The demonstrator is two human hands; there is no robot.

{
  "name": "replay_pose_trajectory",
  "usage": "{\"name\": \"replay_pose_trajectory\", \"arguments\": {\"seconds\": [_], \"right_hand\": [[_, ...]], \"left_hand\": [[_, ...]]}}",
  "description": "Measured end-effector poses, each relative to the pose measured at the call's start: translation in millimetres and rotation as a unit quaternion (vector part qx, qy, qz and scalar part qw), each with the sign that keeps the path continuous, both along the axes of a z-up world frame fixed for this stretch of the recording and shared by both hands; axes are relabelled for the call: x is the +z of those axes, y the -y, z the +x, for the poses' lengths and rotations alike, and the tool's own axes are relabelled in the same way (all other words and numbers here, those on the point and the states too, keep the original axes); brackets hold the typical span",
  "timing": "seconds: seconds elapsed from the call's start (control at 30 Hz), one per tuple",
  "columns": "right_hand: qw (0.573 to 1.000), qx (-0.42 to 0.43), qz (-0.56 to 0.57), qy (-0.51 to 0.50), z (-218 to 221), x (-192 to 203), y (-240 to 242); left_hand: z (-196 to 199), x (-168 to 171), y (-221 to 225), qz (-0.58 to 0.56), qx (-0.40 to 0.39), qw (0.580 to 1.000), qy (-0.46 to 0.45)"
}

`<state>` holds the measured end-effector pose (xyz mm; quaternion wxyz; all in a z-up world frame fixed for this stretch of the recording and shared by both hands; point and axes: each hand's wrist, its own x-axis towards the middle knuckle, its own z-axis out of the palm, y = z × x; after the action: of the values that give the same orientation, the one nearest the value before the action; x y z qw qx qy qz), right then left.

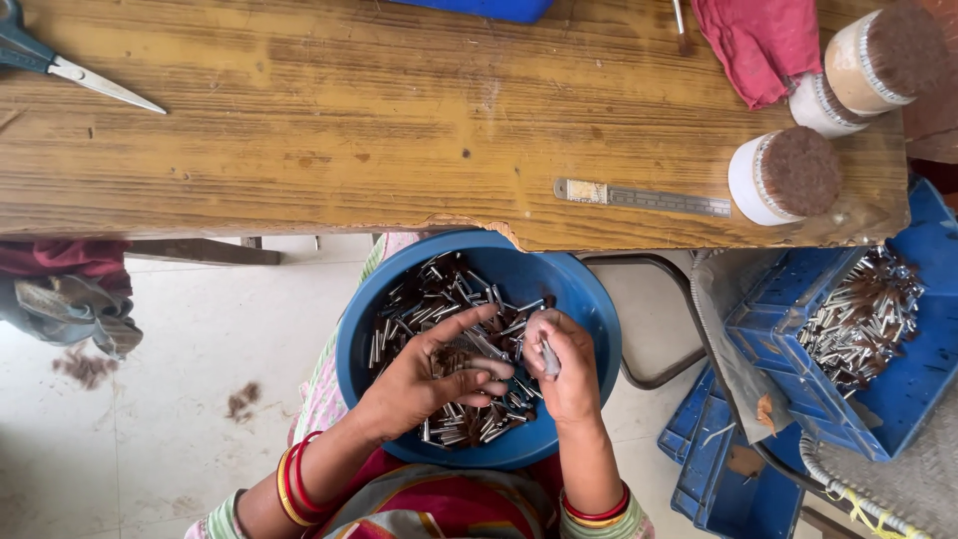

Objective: Inserting small metal pins into a circular rubber or foam holder and using a ruler to check alignment.

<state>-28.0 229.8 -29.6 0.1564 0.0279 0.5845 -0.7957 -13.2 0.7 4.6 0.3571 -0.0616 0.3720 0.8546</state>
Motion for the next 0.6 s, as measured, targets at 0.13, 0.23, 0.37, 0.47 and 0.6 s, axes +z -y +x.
{"name": "replay_pose_trajectory", "arguments": {"seconds": [0.13,0.23,0.37,0.47,0.6], "right_hand": [[0.997,0.054,0.006,0.046,5.9,4.2,10.9],[0.991,0.081,0.102,0.008,4.1,15.5,15.4],[0.991,0.063,0.119,-0.025,5.1,21.9,24.1],[0.990,0.038,0.129,-0.033,5.8,18.3,22.4],[0.998,-0.044,0.045,-0.026,2.1,1.7,9.1]], "left_hand": [[0.7,0.7,-3.2,-0.054,-0.013,0.997,-0.062],[2.7,-0.4,-3.9,-0.046,0.036,0.997,-0.041],[3.5,-2.1,-2.1,-0.063,0.050,0.995,-0.049],[2.3,-3.0,-4.2,-0.065,0.052,0.995,-0.045],[2.9,-2.5,-2.3,-0.044,0.050,0.997,-0.035]]}}
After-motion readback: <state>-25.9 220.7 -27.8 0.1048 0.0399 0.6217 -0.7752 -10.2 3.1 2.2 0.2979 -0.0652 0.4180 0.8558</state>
